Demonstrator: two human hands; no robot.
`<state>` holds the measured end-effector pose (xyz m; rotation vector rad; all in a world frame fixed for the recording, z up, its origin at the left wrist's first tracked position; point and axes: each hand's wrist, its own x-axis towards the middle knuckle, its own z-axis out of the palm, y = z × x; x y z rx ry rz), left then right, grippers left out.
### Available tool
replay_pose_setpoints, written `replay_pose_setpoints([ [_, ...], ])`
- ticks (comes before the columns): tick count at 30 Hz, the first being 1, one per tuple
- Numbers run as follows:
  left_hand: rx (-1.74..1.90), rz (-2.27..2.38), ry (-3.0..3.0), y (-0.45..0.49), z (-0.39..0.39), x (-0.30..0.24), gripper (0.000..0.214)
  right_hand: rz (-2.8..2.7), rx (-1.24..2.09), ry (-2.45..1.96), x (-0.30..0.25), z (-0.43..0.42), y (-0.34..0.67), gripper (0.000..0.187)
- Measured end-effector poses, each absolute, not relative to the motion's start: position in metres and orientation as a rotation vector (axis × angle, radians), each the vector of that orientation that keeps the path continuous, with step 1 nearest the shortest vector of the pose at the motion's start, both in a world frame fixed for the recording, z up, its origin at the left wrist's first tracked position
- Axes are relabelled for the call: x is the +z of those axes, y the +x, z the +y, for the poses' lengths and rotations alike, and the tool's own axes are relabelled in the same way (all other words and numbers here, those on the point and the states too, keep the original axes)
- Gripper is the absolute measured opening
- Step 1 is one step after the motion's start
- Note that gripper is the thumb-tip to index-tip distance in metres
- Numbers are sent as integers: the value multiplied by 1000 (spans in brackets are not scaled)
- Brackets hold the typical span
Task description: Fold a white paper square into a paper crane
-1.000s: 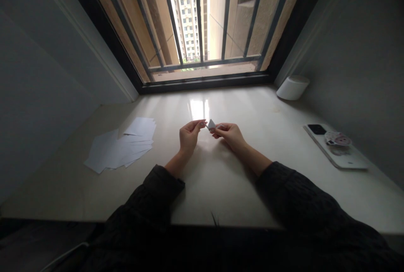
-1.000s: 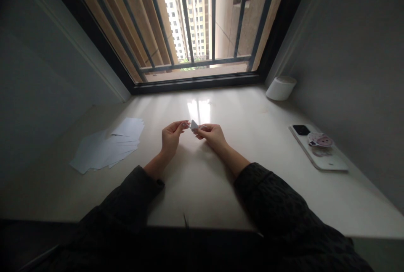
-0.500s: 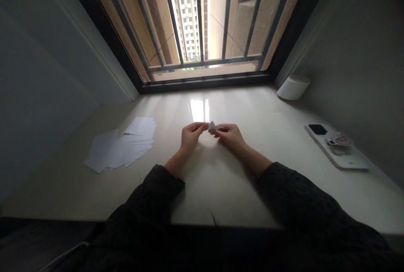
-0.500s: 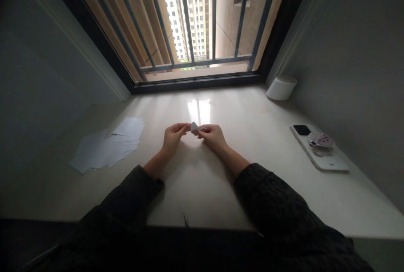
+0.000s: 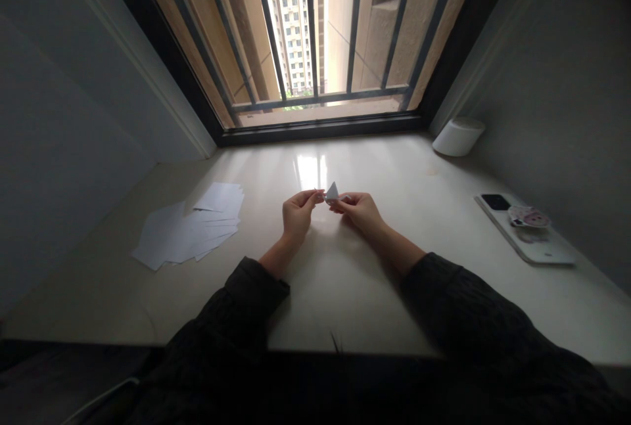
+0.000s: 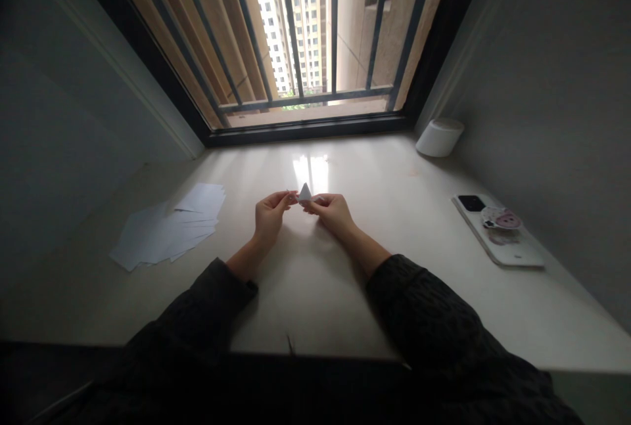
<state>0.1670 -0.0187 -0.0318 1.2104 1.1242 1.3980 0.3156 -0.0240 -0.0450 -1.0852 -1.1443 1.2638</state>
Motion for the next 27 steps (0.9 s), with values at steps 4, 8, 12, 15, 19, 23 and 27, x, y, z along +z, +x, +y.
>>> replay_pose_setpoints([
  [4,1404,1114,1189,168,-19,-34,24,-1141,1252,-1074,-45,-24,315,36],
  [8,1408,1111,1134,168,-20,-35,26,-1143,1218,-1078,-42,-26,314,38],
  [12,1410,1124,1100,169,-21,-34,29,-1149,1183,-1097,-38,-29,312,42],
  [15,1425,1112,1097,170,-22,-34,28,-1143,1171,-1106,-36,-30,311,41],
  [19,1435,1109,1102,171,-23,-33,27,-1134,1162,-1111,-36,-30,310,41],
  [23,1432,1109,1101,171,-24,-32,27,-1120,1152,-1089,-38,-31,308,42],
  [27,1425,1097,1116,171,-24,-32,27,-1117,1150,-1068,-39,-31,307,40],
])
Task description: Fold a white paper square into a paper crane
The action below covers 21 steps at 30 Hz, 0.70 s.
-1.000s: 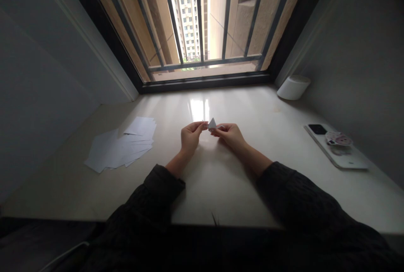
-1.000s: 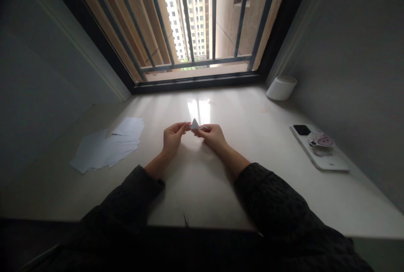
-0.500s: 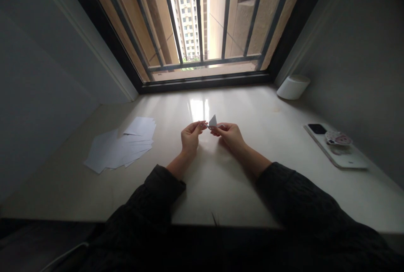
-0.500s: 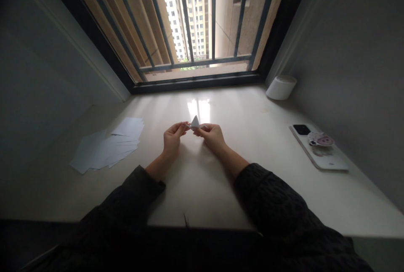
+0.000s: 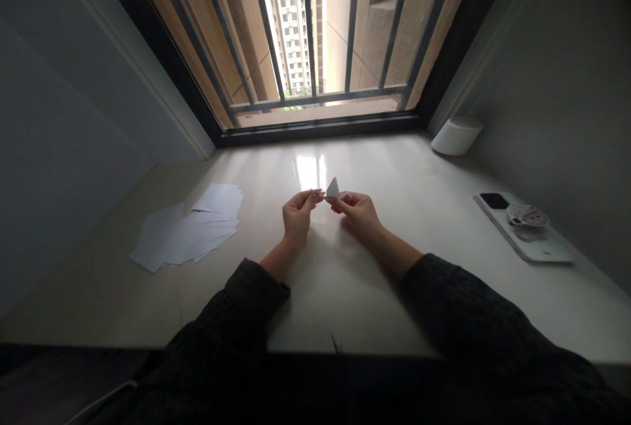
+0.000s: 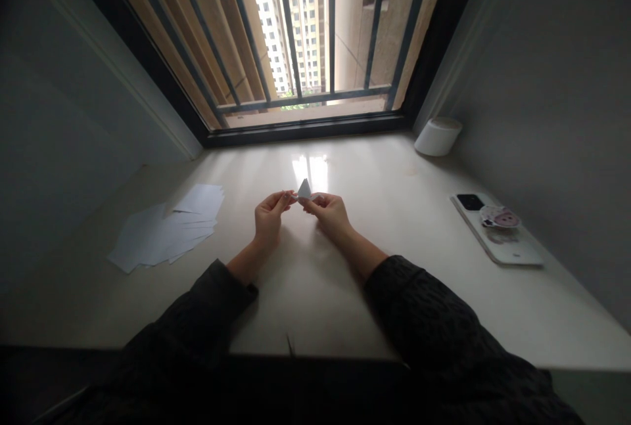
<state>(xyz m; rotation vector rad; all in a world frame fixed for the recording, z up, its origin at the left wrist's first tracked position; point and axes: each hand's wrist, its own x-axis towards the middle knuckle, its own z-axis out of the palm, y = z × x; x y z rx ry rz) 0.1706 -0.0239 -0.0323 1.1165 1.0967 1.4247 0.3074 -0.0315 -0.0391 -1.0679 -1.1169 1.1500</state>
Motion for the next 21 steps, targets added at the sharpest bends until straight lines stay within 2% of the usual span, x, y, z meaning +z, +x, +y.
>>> replay_pose_setpoints([
  [18,1327,1047,1304,168,-22,-30,33,-1099,1153,-1107,-40,-31,311,41],
  [21,1284,1047,1354,169,-22,-31,27,-1081,1150,-1126,-38,-31,311,40],
])
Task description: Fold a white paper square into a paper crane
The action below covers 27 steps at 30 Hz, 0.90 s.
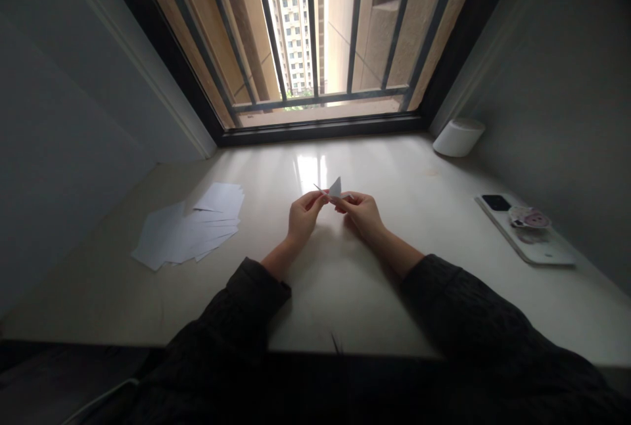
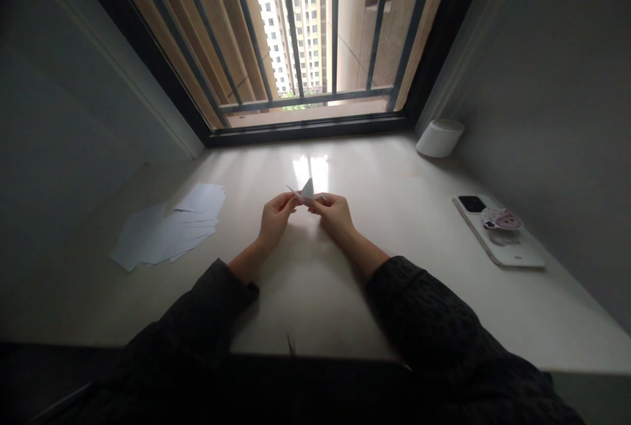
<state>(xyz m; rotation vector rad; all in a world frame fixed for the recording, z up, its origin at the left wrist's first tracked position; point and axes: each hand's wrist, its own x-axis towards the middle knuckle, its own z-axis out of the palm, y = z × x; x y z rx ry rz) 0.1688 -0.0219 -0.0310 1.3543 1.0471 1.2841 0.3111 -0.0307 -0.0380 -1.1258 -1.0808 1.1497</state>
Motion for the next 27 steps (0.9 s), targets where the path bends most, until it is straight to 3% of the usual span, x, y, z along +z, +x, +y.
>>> replay_pose_setpoints([
  [27,1120,1442,1885,156,-16,-36,22,-1354,757,-1191,-48,-23,322,21],
])
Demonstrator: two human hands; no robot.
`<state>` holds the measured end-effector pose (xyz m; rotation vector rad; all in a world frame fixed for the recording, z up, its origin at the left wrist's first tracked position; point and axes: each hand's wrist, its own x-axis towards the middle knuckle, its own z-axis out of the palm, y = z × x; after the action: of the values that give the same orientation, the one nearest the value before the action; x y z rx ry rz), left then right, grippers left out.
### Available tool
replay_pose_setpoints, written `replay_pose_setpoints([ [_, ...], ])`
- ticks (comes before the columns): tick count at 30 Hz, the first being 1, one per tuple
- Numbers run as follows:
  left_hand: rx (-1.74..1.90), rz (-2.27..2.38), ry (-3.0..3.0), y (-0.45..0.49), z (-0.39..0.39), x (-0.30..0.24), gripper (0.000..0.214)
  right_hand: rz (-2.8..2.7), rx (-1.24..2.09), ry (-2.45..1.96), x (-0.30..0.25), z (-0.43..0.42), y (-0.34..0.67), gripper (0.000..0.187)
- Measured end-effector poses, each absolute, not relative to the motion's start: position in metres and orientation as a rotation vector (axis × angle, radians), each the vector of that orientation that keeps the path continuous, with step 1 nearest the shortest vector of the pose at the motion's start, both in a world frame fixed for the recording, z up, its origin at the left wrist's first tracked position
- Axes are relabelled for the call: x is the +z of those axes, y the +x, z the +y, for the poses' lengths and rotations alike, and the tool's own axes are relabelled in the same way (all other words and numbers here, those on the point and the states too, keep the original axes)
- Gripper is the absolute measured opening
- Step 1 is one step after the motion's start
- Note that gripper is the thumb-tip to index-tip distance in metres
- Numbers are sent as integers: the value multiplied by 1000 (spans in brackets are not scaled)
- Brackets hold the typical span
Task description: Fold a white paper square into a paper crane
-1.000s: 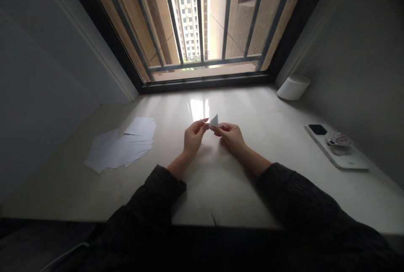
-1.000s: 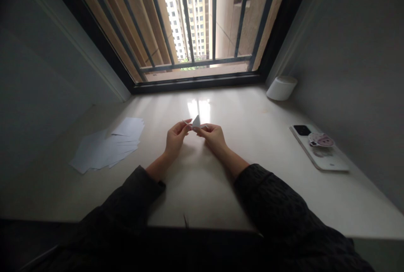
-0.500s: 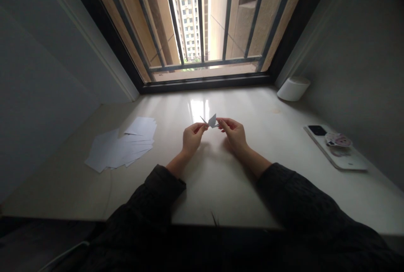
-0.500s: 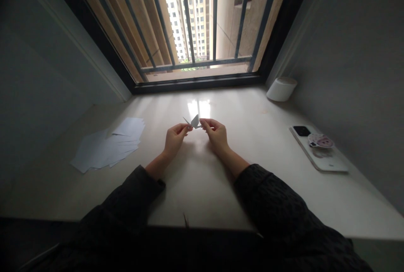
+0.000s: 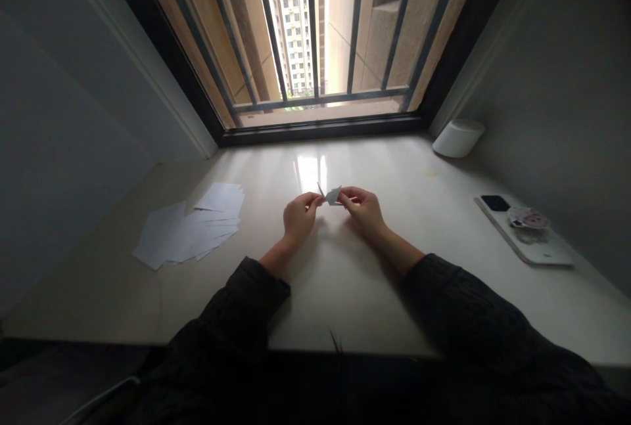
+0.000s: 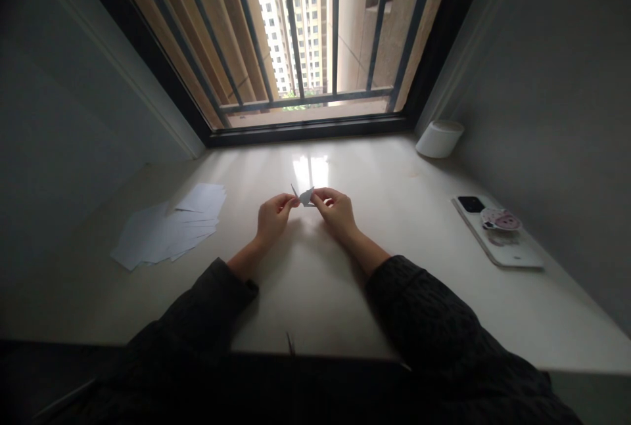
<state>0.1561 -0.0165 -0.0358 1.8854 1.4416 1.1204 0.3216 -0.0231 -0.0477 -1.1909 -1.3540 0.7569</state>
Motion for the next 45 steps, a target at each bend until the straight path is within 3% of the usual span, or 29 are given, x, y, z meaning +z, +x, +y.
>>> replay_pose_setpoints([
  [5,1147,1564,1908,156,-20,-31,23,-1479,603,-1154,-45,-26,321,17],
  [11,1111,1567,1941,162,-31,-25,34,-1667,129,-1181,-38,-33,323,15],
  [14,1119,1547,1975,165,-36,-23,37,-1783,46,-1135,-37,-35,322,15],
  [27,1271,1355,1788,166,-28,-31,32,-1280,741,-1082,-48,-28,312,20],
  [34,1224,1507,2030,166,-36,-23,29,-1237,826,-1109,-42,-33,309,30],
  [45,1199,1545,2054,171,-44,-13,35,-1162,757,-1153,-39,-36,307,24],
])
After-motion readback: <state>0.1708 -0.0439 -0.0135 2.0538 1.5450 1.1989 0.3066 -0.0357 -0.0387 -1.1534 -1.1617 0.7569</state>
